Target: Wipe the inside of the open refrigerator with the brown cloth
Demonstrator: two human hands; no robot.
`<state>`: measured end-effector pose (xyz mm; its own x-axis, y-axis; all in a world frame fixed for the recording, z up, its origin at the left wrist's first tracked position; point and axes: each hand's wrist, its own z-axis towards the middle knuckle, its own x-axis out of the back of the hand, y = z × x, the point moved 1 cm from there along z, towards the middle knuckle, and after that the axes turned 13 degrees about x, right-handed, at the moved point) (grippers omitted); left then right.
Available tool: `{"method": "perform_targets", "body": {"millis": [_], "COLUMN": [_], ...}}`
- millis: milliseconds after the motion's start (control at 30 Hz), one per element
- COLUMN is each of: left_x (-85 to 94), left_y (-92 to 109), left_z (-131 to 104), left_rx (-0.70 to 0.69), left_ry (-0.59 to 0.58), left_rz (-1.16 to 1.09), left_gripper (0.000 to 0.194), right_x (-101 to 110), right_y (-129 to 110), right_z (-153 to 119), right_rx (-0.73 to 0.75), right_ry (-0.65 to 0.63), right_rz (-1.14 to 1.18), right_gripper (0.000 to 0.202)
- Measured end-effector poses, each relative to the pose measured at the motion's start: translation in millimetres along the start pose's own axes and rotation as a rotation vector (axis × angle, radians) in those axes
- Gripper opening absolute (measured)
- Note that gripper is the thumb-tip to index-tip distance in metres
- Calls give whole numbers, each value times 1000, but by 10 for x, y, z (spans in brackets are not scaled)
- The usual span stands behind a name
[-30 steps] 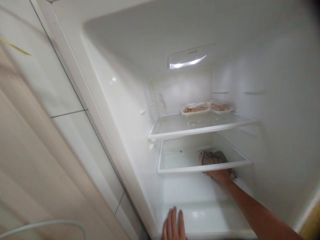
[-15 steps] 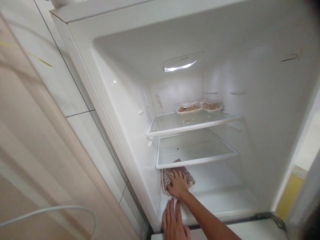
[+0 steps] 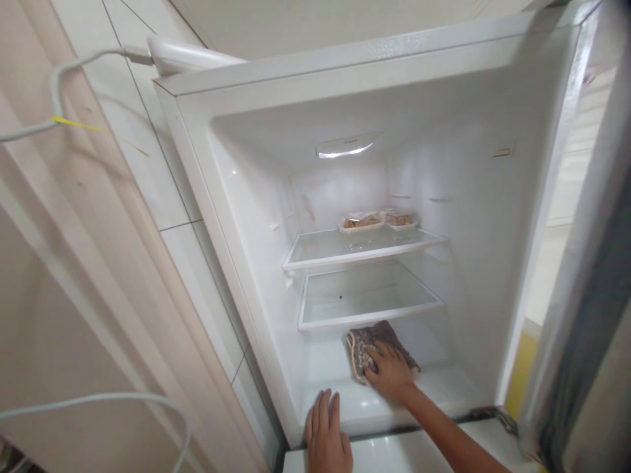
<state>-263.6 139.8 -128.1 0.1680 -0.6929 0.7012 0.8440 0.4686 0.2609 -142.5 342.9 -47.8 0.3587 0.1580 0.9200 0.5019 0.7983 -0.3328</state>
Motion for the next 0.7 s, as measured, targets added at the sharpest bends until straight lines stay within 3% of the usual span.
{"method": "perform_targets", "body": {"millis": [133, 200, 267, 367, 500, 600, 700], "left_x": [41, 72, 107, 150, 137, 45, -105], "left_y": [11, 19, 29, 44, 42, -30, -202], "left_z": [26, 41, 54, 68, 69, 47, -17], "left_rx": [-16, -35, -55, -92, -134, -142, -132], "left_ry": [3, 7, 19, 64, 118, 135, 107], "left_rz": [33, 52, 65, 69, 47, -2, -82], "left_gripper": [73, 71, 70, 67, 63, 62, 64], "right_x": [217, 250, 226, 135, 17, -92, -229], "right_y": [667, 837, 861, 698, 291, -100, -522], "right_z": [-308, -466, -608, -775, -881, -874, -824], "right_rx": [-149, -172, -172, -183, -197, -172, -25], "right_ry": [26, 36, 55, 114, 180, 151, 72], "right_rz": [-94, -134, -183, -262, -281, -190, -24], "right_gripper": [58, 58, 57, 56, 56, 60, 73]}}
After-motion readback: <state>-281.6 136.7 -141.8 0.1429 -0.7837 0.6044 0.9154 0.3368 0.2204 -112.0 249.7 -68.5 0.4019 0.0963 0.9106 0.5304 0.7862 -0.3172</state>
